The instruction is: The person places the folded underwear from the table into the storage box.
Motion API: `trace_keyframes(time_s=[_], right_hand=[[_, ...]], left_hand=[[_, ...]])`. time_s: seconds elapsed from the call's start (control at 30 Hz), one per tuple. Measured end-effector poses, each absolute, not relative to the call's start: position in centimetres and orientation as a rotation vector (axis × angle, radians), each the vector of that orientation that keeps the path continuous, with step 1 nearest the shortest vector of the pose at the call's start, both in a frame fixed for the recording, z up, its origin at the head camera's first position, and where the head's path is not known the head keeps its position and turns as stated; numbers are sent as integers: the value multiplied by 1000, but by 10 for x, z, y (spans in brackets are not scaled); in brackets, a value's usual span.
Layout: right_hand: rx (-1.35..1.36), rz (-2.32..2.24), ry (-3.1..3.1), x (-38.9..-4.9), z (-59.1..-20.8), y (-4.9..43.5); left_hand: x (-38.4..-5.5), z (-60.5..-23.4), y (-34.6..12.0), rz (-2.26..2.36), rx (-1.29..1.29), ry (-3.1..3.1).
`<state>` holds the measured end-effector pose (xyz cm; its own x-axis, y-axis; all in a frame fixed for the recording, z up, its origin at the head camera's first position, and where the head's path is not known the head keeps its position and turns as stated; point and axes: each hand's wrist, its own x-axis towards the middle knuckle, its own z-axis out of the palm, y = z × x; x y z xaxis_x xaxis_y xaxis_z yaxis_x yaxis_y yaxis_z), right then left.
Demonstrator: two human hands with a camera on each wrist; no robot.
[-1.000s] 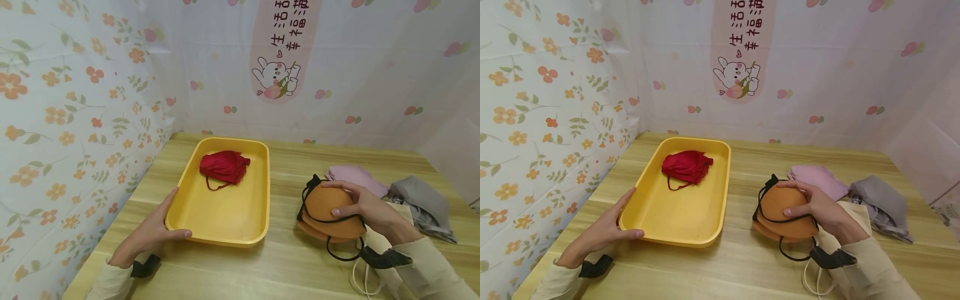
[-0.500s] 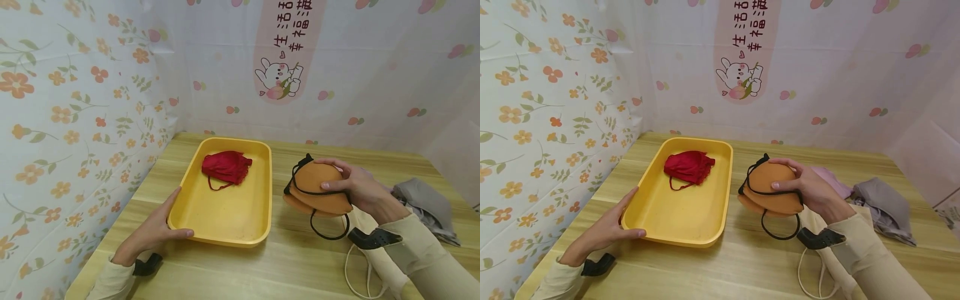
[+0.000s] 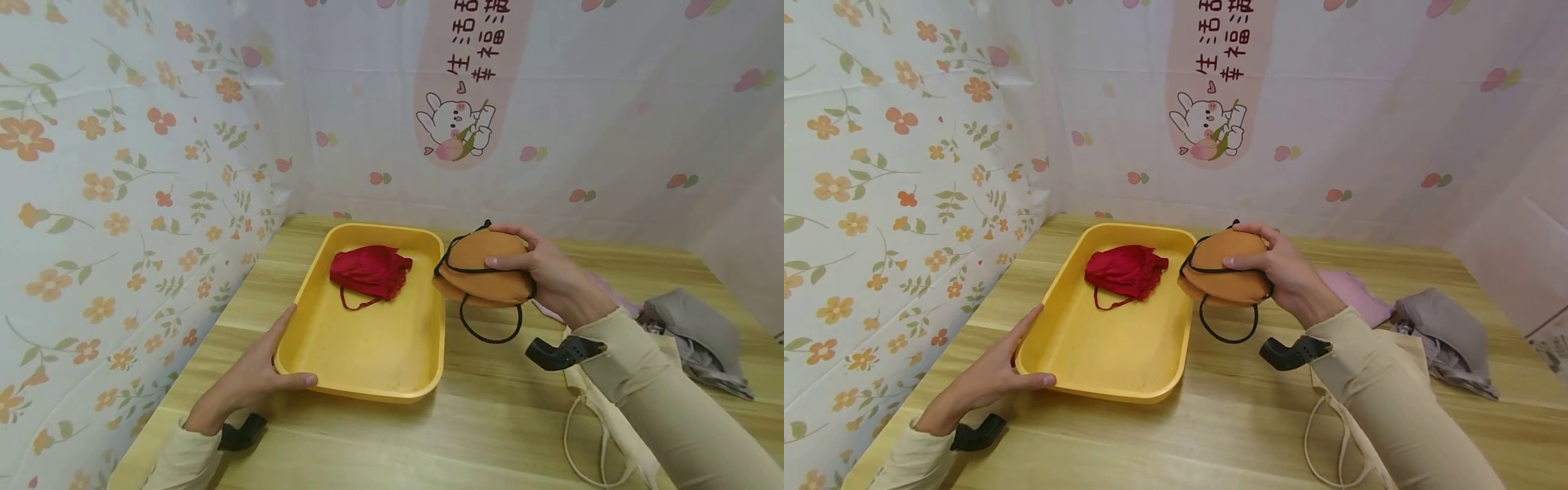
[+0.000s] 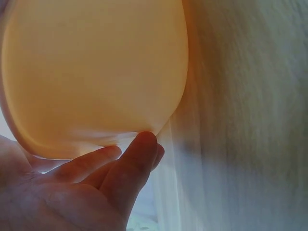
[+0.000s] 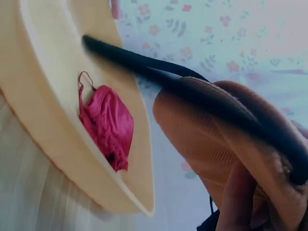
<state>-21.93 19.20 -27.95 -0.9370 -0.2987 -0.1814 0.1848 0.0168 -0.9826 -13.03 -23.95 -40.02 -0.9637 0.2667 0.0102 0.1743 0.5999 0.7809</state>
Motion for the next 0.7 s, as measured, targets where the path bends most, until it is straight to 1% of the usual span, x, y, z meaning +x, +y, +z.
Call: trace_keyframes(time_s=[0.33,0.7], right_hand=[[-124,-2096,1892,-242,-284,157],[-57,-2217,1809,-262,-290,119]], left_hand=[[-131,-403,-240,1305,364,2716],[-131,-401,-239,1285,352,2726]])
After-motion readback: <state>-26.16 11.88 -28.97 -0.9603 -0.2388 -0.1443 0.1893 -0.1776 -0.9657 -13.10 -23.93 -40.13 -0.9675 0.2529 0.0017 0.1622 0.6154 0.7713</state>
